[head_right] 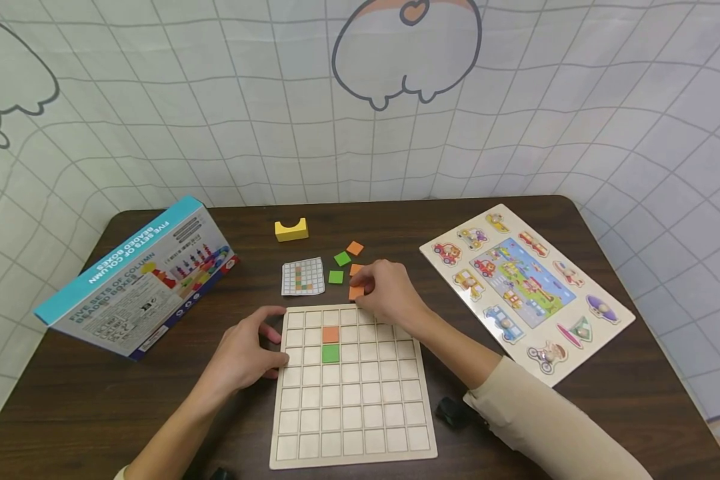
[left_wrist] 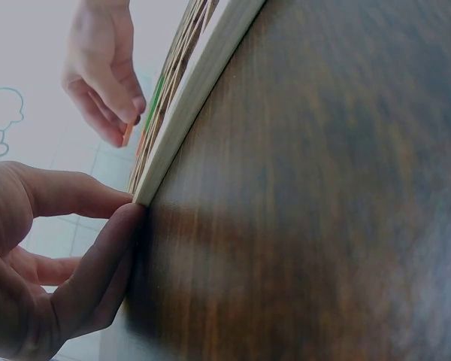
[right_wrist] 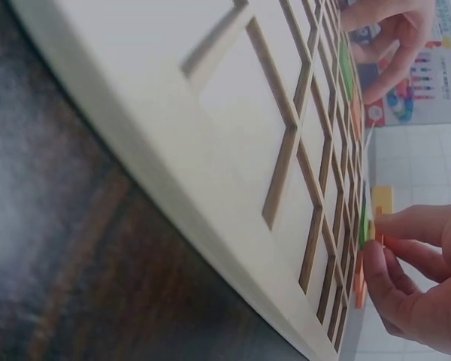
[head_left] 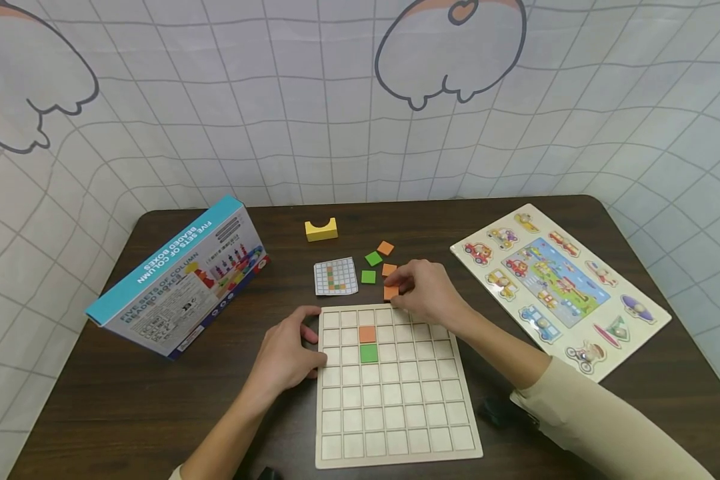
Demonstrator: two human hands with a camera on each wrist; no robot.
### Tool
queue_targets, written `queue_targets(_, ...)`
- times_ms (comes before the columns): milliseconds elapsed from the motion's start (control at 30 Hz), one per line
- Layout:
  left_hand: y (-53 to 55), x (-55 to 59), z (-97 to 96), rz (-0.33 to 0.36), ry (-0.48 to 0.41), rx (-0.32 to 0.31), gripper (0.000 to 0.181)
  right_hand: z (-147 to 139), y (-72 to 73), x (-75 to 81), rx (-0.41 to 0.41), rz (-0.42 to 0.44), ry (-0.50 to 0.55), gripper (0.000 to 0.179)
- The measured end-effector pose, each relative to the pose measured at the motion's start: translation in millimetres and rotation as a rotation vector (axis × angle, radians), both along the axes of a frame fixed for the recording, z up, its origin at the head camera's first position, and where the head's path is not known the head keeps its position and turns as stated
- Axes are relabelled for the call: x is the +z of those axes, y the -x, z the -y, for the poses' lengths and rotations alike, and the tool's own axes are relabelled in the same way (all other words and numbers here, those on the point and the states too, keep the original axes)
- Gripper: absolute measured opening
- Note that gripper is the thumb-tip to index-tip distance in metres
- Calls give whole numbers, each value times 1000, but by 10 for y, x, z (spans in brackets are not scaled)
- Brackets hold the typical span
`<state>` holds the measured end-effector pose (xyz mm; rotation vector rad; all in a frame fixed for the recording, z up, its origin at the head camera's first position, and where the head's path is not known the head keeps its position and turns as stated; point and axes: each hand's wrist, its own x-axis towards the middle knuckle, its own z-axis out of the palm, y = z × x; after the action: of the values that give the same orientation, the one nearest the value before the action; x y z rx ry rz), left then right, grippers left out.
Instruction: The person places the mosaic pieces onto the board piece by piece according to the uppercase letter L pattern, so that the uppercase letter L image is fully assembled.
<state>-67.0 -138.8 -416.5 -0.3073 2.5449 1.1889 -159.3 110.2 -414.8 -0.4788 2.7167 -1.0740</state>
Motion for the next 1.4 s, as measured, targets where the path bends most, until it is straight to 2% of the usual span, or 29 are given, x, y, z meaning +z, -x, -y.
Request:
queue_targets(367, 1, -2, 0, -9, -5, -3, 75, -17, -150, 29, 1, 46, 18, 23)
queue_targets(533, -2, 5, 4, -10, -8, -3, 76, 1, -238, 26, 24, 32, 28, 22)
queue_targets(1000, -5, 19, 6, -7, -8, -2, 76, 68, -551, 28, 74, 55, 76, 25)
queue_targets(1200, -5, 17, 4, -3, -5, -3, 76, 100, -685, -43, 97, 79, 79, 24)
queue_targets(1400, -5, 21, 2, 4, -1, -3, 76, 114, -803, -72, 143, 62, 101, 23)
